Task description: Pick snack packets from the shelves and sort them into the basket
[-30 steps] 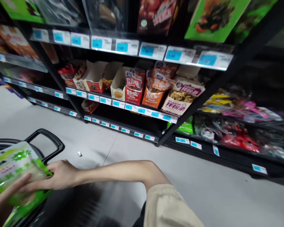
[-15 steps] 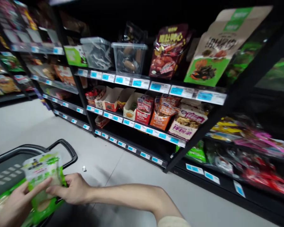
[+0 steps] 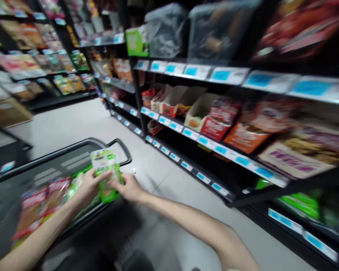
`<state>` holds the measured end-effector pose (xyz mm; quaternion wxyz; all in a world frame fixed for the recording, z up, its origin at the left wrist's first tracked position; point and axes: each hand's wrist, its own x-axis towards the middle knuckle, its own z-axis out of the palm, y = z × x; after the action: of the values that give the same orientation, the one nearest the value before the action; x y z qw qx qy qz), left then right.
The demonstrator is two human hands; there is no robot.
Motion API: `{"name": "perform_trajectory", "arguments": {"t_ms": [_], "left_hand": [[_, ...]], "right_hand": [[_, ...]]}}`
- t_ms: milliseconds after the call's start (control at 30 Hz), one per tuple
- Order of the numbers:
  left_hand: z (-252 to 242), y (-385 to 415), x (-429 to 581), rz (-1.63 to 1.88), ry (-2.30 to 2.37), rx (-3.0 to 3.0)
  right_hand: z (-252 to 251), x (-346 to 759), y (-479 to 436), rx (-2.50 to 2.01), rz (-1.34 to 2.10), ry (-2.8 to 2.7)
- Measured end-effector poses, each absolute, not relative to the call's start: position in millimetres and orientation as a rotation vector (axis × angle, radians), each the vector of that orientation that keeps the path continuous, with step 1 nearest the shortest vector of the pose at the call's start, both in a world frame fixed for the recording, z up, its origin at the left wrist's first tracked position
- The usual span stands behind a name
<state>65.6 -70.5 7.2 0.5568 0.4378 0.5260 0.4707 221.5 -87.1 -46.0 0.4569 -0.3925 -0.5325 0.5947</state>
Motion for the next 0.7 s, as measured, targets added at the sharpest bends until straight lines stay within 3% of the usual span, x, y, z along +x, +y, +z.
{"name": "perform_trajectory", "arguments": {"t_ms": [700], "left_hand": [[-2,-67,62,1.190,1.082,1.075]], "right_hand": [[-42,222,-87,-0.884,1.507,-1.251]]}}
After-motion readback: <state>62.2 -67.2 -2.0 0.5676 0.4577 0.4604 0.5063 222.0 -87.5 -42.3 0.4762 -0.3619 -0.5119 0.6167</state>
